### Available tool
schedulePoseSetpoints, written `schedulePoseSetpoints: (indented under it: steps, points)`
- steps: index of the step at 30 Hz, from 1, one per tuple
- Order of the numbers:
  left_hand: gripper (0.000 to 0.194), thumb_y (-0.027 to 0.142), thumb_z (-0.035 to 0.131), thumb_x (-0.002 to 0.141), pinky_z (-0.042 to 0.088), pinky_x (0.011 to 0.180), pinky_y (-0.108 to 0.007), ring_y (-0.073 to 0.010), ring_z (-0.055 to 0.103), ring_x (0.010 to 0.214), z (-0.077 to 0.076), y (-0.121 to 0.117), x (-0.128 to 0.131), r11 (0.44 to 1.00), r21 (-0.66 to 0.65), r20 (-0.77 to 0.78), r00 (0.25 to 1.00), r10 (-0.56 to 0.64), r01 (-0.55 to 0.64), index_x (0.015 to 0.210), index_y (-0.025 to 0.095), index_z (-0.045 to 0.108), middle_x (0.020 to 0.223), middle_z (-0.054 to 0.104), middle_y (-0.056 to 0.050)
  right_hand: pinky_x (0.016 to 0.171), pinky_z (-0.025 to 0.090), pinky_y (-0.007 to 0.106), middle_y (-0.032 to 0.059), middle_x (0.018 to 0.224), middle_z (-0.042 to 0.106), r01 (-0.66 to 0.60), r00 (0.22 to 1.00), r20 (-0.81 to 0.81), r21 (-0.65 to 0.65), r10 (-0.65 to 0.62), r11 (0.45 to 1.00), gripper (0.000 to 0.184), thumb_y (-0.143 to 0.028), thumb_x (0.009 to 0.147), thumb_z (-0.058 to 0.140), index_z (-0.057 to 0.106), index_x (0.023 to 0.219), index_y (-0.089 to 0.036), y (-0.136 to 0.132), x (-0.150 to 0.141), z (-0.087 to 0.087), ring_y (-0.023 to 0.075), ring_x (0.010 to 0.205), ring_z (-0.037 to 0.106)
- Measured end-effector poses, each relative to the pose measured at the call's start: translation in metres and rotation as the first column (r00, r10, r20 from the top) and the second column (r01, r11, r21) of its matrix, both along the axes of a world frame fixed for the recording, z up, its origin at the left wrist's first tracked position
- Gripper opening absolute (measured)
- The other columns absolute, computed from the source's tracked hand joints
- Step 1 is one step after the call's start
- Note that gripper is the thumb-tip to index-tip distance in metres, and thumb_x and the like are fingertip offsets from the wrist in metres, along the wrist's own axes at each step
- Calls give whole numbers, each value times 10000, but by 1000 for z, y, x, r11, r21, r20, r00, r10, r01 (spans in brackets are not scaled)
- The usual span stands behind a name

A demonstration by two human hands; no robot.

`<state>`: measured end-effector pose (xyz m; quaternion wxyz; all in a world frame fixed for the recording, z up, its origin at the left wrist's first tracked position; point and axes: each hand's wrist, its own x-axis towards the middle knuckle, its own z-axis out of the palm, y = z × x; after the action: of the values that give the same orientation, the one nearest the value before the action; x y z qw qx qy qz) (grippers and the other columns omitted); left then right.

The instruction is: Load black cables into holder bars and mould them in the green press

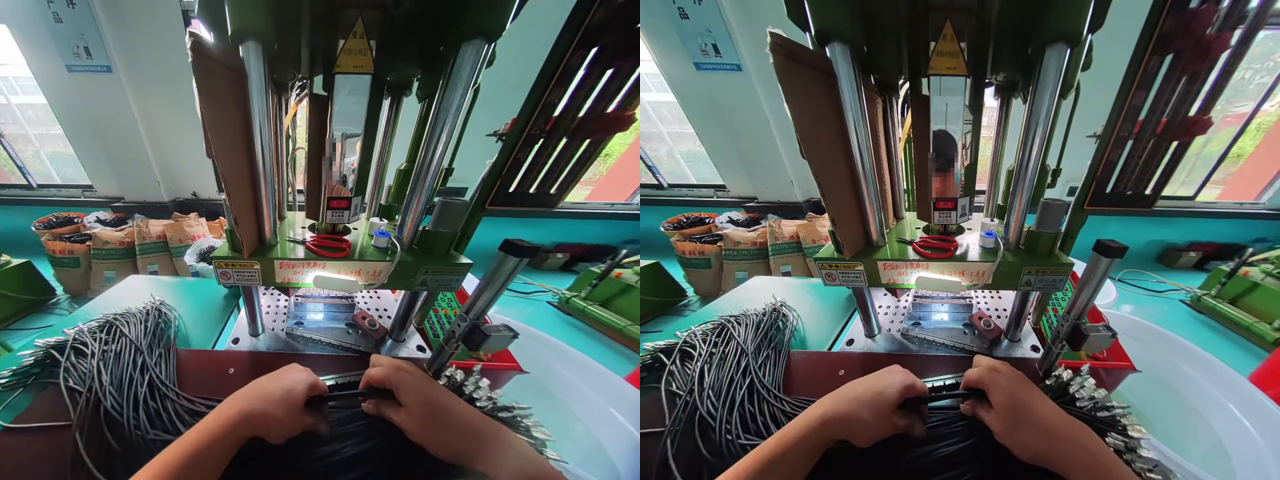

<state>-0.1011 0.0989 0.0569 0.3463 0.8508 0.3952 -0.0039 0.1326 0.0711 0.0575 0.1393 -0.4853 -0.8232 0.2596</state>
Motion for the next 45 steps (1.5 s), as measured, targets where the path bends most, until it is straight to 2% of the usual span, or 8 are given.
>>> schedulePoseSetpoints:
  steps: [6, 12, 17, 23, 30, 36, 41, 45]
  points:
    - [225, 231, 674, 701, 286, 543, -233, -92, 416, 570, 1, -2, 0, 968, 245, 43, 997, -65, 52, 566, 164, 507, 612, 520, 37, 721, 411, 254, -9, 842, 591, -2, 1000, 13, -61, 3, 998, 68, -188, 778, 634, 685, 803, -227, 2, -4, 2, 153, 795, 563]
    - [46, 207, 642, 710, 345, 636, -204, -106, 506, 688, 6, -2, -2, 952, 293, 165, 986, 34, -82, 680, 185, 614, 689, 586, 33, 747, 405, 264, -7, 878, 602, 50, 997, -51, -20, -51, 999, 179, -178, 723, 683, 689, 891, -237, 4, -5, -1, 169, 846, 570]
    - [84, 253, 621, 748, 352, 635, -206, -108, 527, 694, 19, -4, -6, 974, 193, 159, 983, 89, -120, 798, 204, 668, 748, 638, 31, 730, 404, 257, -9, 883, 578, 47, 998, -52, 47, -45, 998, 26, -200, 765, 664, 654, 786, -212, 3, -3, -3, 151, 824, 557]
    - [158, 350, 648, 762, 328, 565, -207, -112, 485, 653, 25, -4, -8, 990, 120, 96, 994, 59, -71, 831, 209, 664, 699, 591, 40, 755, 418, 285, 3, 878, 613, 23, 1000, -2, 109, -23, 994, 36, -237, 853, 577, 591, 864, -205, -7, 3, 15, 167, 829, 555]
    - [254, 325, 711, 683, 374, 671, -226, -154, 536, 796, 29, -7, -10, 990, 115, 43, 996, 76, -81, 915, 229, 670, 873, 629, 16, 846, 404, 388, 51, 906, 635, -27, 944, 327, 188, -37, 982, 167, -45, 766, 552, 619, 835, -181, -11, 18, 16, 228, 882, 578]
    - [231, 370, 624, 760, 358, 541, -208, -118, 504, 605, 24, -3, -13, 966, -216, 171, 969, 179, -140, 915, 201, 605, 641, 568, 43, 775, 418, 332, 24, 831, 658, 13, 943, 312, 322, -119, 947, 181, -100, 844, 483, 617, 843, -220, -12, 43, 26, 201, 814, 609]
    - [295, 392, 734, 647, 298, 523, -196, -106, 433, 641, 18, 1, -13, 969, -155, 177, 960, 218, -192, 852, 200, 643, 680, 512, 53, 706, 442, 291, 31, 795, 670, 33, 947, 287, 351, -141, 936, 211, -205, 892, 461, 642, 785, -229, -14, 58, 25, 193, 766, 627]
    - [351, 383, 749, 626, 303, 546, -206, -110, 435, 651, 14, 2, -12, 939, -264, 178, 946, 271, -219, 912, 197, 667, 692, 530, 50, 700, 458, 279, 20, 779, 673, 27, 962, 248, 346, -119, 938, 225, -258, 900, 480, 674, 786, -254, -16, 66, 27, 185, 746, 631]
